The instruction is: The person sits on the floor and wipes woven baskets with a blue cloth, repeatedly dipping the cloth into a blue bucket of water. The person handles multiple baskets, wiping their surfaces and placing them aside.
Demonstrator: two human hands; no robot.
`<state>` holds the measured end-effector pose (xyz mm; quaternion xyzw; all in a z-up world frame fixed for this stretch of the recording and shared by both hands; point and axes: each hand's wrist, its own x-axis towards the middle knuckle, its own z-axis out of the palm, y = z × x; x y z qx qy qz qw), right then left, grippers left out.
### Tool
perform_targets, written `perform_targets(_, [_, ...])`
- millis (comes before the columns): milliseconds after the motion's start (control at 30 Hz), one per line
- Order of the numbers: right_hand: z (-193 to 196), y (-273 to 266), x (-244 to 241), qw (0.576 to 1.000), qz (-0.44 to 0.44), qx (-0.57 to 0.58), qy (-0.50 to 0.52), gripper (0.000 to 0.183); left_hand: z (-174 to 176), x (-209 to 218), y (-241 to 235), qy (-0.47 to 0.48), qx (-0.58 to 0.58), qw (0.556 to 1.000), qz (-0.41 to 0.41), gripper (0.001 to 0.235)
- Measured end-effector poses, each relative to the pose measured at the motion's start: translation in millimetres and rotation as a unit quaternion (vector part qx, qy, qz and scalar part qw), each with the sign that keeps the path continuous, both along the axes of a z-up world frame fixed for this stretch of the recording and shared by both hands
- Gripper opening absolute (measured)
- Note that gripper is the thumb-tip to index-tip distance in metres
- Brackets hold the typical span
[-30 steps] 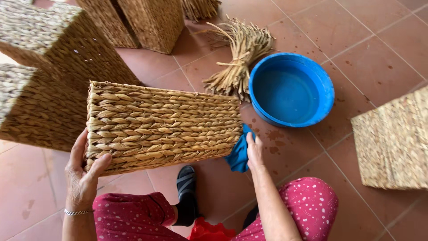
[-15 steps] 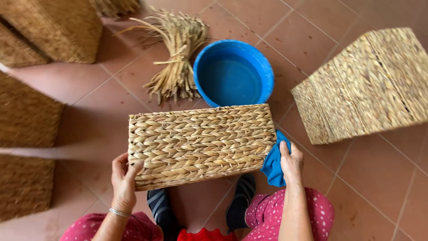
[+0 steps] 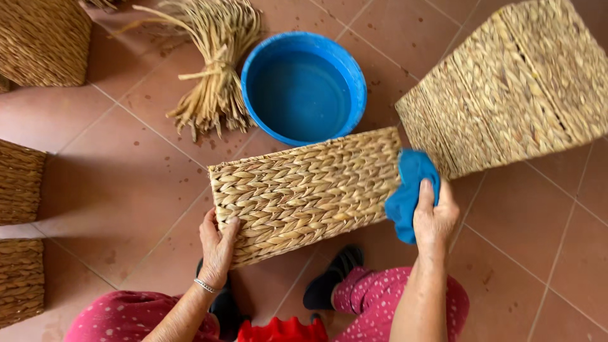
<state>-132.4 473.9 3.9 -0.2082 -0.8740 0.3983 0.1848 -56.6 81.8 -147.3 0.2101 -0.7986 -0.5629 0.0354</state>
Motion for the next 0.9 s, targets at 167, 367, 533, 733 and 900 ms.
perform_targets(167, [-9,0,-20,0.921,0.212,0.318,0.079,0.040,-16,28,44,0.003,0.006,0.999,0.039,0.079])
perform_targets(367, [-55,-49,-11,0.865,0.260,0.429,0.005,0.049,-8,24,42,-0.029,0.203,0.978,0.044,0.082])
perform_targets(533, [-28,-178,56,0.843,0.429,0.281,0.164,0.026,-25,21,36,0.043,0.224,0.973,0.029,0.072])
perform_targets(733, [-48,-190,72,0.817,0.475,0.267,0.191,0.043,-54,18,30,0.045,0.167,0.984,0.034,0.068])
perform_targets(900, [-55,-56,3,0.918,0.300,0.259,0.015,0.018,-44,20,43,0.040,0.071,0.996,0.028,0.074])
